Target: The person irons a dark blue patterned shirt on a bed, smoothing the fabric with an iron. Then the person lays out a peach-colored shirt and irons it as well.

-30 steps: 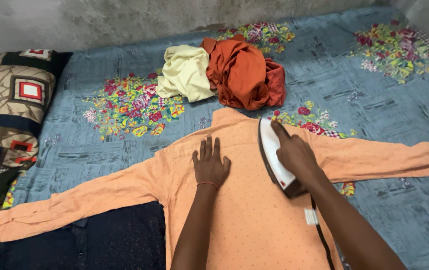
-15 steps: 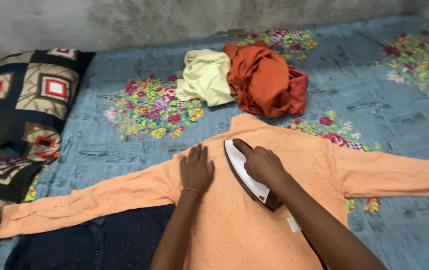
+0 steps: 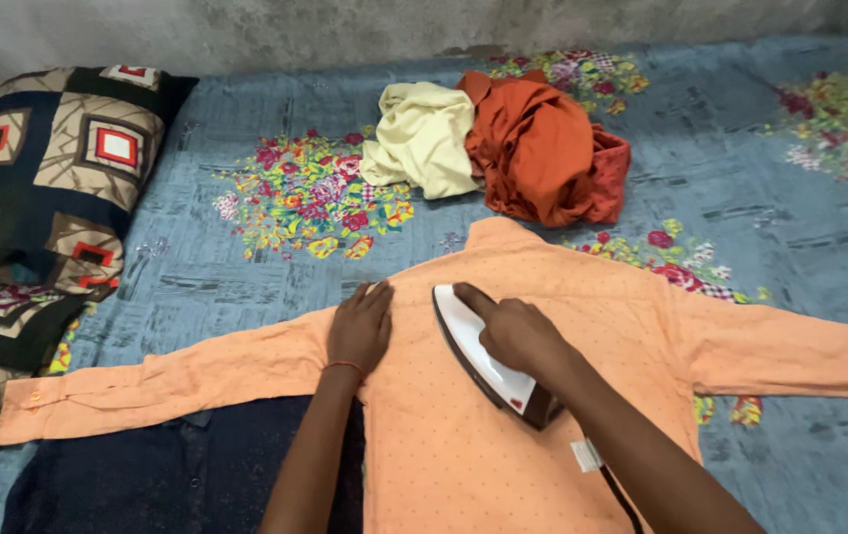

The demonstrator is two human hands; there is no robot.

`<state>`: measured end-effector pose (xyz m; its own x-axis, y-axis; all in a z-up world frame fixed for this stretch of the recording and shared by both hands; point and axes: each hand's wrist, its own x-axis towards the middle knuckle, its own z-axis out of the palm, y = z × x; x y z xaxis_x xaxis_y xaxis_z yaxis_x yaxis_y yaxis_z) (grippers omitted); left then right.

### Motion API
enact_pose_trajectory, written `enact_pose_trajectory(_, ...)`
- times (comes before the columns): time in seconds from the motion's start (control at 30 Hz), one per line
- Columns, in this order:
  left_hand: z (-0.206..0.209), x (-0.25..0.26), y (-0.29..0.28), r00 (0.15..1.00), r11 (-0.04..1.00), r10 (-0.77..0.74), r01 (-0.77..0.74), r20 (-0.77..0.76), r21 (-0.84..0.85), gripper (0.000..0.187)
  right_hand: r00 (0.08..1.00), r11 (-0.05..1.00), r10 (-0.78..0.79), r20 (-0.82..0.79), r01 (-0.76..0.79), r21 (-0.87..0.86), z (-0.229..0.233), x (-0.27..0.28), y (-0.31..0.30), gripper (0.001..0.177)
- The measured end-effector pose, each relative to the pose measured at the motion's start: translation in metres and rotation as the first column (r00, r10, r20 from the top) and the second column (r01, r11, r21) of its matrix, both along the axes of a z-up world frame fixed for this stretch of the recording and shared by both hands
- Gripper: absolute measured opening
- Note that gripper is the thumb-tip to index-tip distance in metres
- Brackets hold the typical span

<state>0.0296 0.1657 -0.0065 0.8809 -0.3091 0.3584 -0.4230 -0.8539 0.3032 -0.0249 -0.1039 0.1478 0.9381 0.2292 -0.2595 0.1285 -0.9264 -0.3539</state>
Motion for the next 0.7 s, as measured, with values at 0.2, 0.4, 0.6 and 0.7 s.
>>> enact_pose_trajectory(0.2, 0.003, -0.001, -0.001, 1.0, 1.0, 0.023, -0.024, 0.007, 0.021, 0.04, 0.998, 1.0, -0.015, 0.055, 0.014, 0.022, -0.006, 0.053, 0.03, 0.083)
enact_pose_trajectory(0.4, 0.003, -0.004, -0.004, 0.997, 0.992, 0.065, -0.069, 0.037, 0.108, 0.043, 1.0, 1.0, 0.019, 0.006, -0.019, -0.008, -0.003, 0.011, 0.025, 0.087)
enact_pose_trajectory(0.6, -0.001, -0.004, -0.003, 0.998, 0.998, 0.055, -0.055, 0.001, 0.007, 0.041, 0.999, 1.0, -0.011, -0.039, 0.012, 0.012, 0.003, -0.02, 0.025, 0.086)
enact_pose_trajectory(0.7, 0.002, -0.007, 0.0, 0.999, 0.993, 0.036, -0.036, 0.002, -0.114, 0.042, 1.0, 1.0, 0.014, 0.015, -0.014, 0.028, 0.006, 0.004, 0.039, 0.086)
